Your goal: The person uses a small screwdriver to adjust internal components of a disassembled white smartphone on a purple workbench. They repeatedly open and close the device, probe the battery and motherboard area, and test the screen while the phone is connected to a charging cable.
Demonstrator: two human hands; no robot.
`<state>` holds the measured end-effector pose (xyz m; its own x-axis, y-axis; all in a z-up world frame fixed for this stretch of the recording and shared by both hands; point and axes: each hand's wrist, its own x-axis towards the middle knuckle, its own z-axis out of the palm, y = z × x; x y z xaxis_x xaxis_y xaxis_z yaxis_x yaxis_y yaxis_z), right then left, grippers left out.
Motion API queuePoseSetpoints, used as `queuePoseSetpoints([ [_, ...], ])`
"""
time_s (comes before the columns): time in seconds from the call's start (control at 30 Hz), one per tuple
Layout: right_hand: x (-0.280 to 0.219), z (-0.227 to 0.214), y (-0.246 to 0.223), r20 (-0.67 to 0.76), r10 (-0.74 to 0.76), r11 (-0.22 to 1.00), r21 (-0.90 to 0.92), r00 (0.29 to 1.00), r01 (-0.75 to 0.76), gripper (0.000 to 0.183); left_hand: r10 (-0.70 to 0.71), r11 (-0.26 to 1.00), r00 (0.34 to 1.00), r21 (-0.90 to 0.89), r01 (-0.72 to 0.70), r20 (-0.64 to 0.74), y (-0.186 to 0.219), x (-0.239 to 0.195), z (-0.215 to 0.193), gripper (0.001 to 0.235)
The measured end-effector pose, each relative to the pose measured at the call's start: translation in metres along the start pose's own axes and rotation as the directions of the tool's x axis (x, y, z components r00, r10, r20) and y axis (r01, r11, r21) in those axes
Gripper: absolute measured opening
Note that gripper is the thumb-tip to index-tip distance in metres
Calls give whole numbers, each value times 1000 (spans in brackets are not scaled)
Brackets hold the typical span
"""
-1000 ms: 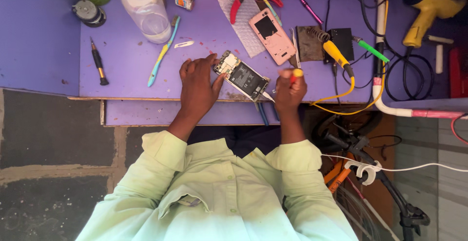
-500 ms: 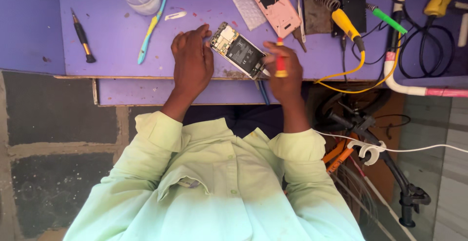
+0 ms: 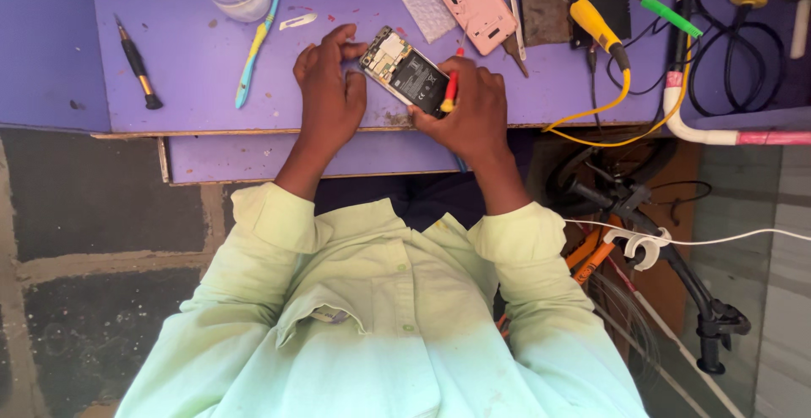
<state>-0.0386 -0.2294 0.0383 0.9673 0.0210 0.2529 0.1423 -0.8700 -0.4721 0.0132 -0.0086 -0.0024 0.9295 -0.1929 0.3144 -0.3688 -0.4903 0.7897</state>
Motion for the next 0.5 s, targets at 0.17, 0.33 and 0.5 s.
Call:
queuePoseSetpoints([
  [0.17,-5,4,16,114,224,664,709,968,-238,67,-97,606,988,-780,156,122,-6,19,-4,60],
  [0.33,-7,4,22,328,182,-139,942,927,-306,63,43,374,973,-907,194,226,12,30,13,68],
  [0.5,-10,2,6,373,70,-289,895,925,-339,71,77,213,924,-912,351,374,33,37,23,47],
])
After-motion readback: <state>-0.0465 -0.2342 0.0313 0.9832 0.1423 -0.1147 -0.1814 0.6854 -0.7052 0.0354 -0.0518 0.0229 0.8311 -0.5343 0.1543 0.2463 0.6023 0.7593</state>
